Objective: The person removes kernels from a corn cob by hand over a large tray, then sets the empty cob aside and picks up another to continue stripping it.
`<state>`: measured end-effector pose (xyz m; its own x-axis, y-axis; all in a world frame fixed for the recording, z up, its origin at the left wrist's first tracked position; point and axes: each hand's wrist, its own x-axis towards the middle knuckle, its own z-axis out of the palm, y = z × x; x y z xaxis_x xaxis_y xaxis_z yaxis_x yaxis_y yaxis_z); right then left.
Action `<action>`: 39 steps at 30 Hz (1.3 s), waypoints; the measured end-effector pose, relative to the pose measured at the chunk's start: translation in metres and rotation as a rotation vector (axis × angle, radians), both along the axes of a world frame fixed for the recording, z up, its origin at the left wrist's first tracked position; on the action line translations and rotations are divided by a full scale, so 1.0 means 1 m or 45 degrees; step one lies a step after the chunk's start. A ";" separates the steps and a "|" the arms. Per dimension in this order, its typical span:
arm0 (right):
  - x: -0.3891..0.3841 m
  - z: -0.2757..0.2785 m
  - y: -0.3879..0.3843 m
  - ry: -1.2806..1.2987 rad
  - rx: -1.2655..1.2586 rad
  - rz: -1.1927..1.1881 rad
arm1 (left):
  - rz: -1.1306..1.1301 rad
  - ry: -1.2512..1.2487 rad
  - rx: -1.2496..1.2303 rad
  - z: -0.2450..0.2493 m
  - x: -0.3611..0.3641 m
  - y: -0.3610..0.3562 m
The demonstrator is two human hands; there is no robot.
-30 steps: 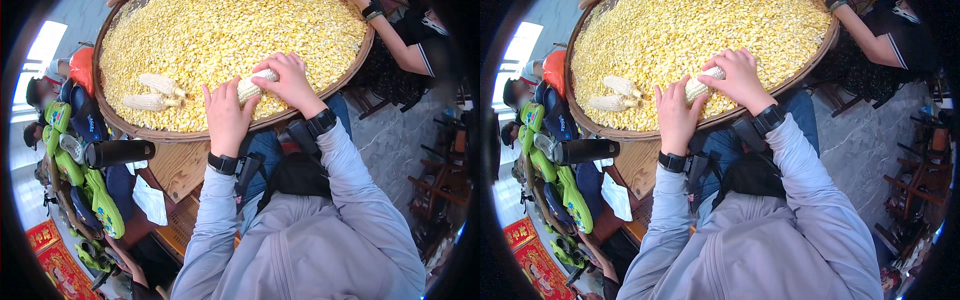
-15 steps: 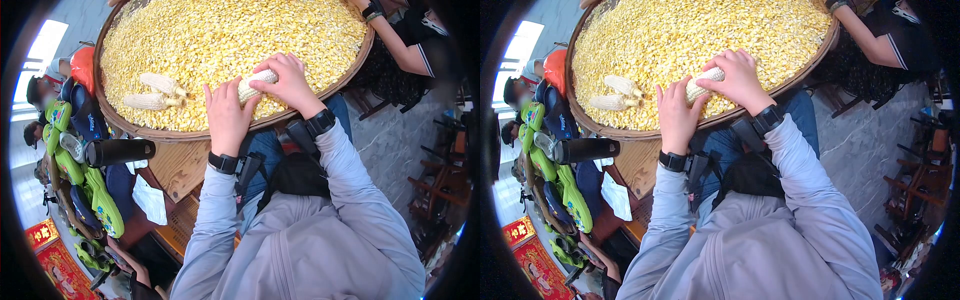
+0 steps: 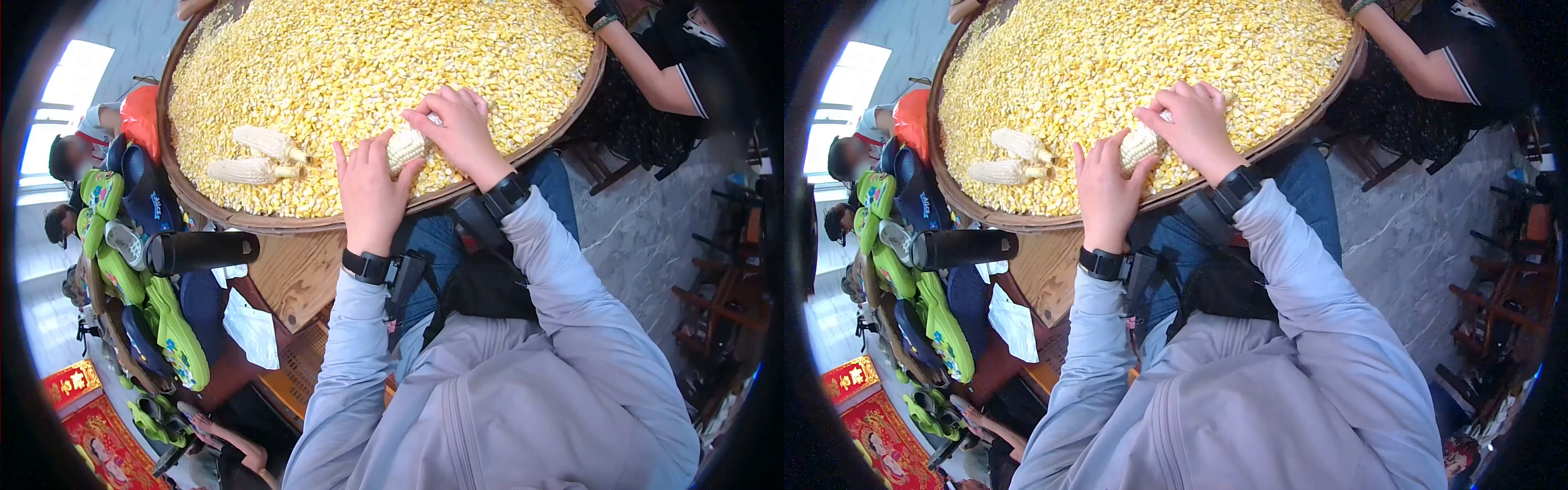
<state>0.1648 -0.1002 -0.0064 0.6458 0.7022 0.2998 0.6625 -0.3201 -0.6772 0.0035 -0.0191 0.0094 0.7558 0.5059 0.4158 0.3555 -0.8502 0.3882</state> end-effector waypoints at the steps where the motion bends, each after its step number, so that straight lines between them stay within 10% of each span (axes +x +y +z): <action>1: 0.001 0.003 -0.004 0.010 0.034 0.067 | 0.005 0.000 0.000 0.000 0.000 0.001; 39: -0.017 -0.001 0.000 -0.190 0.061 0.025 | 0.025 -0.048 -0.081 -0.001 0.000 0.000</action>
